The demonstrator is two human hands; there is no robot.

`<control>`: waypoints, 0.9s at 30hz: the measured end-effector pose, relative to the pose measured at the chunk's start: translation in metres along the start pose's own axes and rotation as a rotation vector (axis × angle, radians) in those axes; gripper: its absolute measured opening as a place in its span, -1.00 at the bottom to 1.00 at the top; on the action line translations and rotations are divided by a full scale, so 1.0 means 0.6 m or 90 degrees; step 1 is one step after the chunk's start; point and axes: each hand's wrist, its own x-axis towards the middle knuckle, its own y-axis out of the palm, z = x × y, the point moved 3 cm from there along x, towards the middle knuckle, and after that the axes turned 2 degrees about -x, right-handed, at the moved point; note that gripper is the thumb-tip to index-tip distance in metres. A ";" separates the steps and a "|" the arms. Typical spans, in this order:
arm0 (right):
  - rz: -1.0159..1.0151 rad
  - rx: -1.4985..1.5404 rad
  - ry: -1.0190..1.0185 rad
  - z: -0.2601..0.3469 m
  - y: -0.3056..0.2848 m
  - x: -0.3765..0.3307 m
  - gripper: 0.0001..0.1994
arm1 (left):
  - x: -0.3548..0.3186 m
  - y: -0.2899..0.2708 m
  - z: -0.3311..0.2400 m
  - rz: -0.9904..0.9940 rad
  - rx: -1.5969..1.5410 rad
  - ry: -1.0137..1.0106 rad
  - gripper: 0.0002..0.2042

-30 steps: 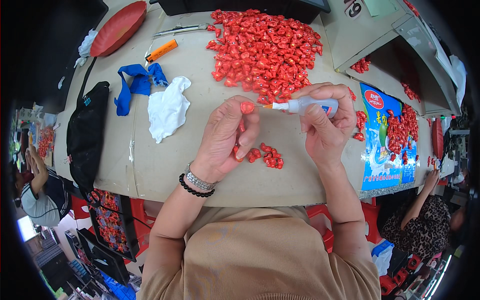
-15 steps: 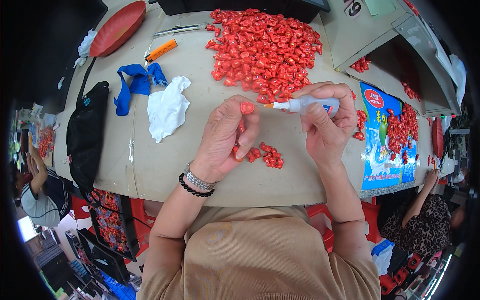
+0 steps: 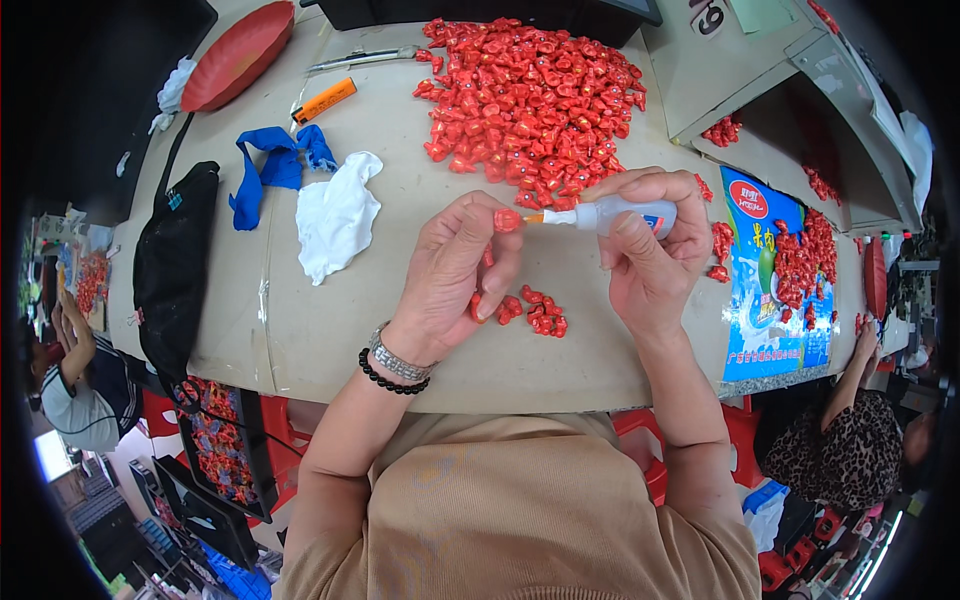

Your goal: Apply glue to small red plastic components and assemble them into larger decorative units.

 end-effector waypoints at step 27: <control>-0.005 -0.006 0.019 -0.001 0.003 -0.002 -0.84 | -0.001 -0.002 0.003 0.031 -0.001 0.008 -0.64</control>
